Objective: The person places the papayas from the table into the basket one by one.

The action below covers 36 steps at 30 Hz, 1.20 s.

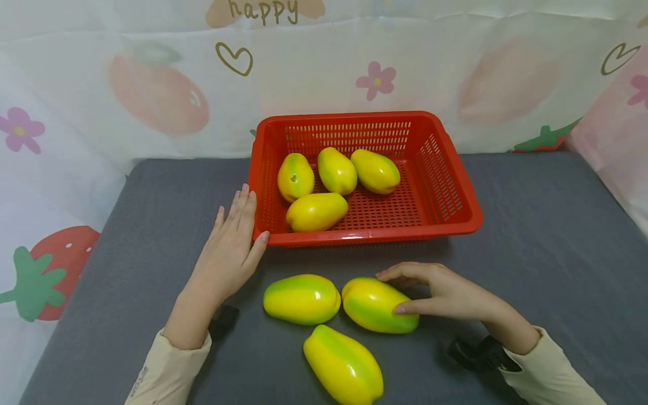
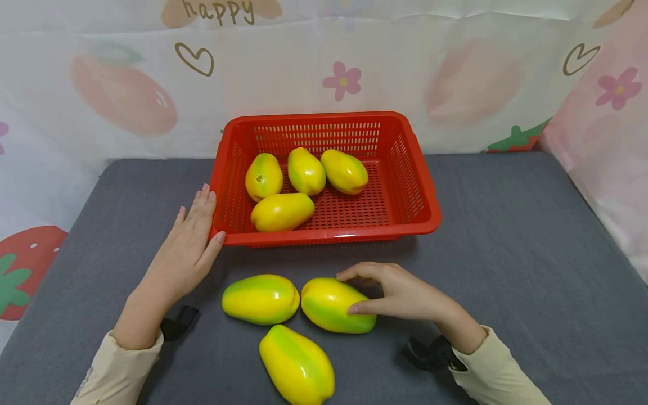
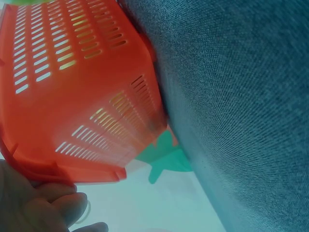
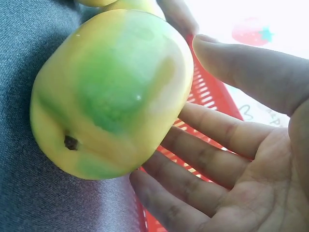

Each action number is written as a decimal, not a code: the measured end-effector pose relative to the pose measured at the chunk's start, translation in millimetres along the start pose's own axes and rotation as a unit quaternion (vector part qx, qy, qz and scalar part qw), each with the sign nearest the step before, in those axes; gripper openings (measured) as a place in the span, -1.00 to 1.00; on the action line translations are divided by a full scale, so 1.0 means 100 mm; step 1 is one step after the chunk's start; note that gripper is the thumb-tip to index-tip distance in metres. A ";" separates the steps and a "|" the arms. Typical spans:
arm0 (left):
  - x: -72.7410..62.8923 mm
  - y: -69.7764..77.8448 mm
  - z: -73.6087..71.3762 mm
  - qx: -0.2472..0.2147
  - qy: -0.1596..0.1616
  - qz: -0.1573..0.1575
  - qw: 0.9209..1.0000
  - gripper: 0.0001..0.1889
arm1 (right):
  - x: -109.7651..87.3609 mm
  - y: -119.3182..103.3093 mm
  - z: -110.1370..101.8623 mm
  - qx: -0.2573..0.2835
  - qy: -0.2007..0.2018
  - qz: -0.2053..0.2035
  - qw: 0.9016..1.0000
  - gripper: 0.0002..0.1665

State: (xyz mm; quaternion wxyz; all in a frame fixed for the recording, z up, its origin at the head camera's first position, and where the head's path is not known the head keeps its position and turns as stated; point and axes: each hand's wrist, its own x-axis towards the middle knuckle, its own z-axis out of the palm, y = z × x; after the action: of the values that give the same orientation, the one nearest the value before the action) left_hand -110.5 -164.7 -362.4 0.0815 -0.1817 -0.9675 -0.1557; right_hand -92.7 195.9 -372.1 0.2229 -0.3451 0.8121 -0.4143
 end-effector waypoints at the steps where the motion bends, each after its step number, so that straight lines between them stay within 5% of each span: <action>1: 0.00 0.00 0.00 0.000 0.001 0.000 1.000 -0.27 | 0.00 0.00 0.00 0.001 0.000 0.001 1.000 -0.42; 36: 0.01 0.01 -0.01 0.003 -0.016 -0.012 1.000 -0.26 | 0.08 0.08 0.08 -0.019 -0.009 0.049 0.999 -0.13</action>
State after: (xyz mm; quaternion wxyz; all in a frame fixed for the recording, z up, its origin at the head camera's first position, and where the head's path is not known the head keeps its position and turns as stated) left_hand -110.6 -163.7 -360.8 0.0651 -0.1725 -0.9713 -0.1504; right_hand -95.6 189.2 -384.4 0.2438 -0.3123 0.8338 -0.3844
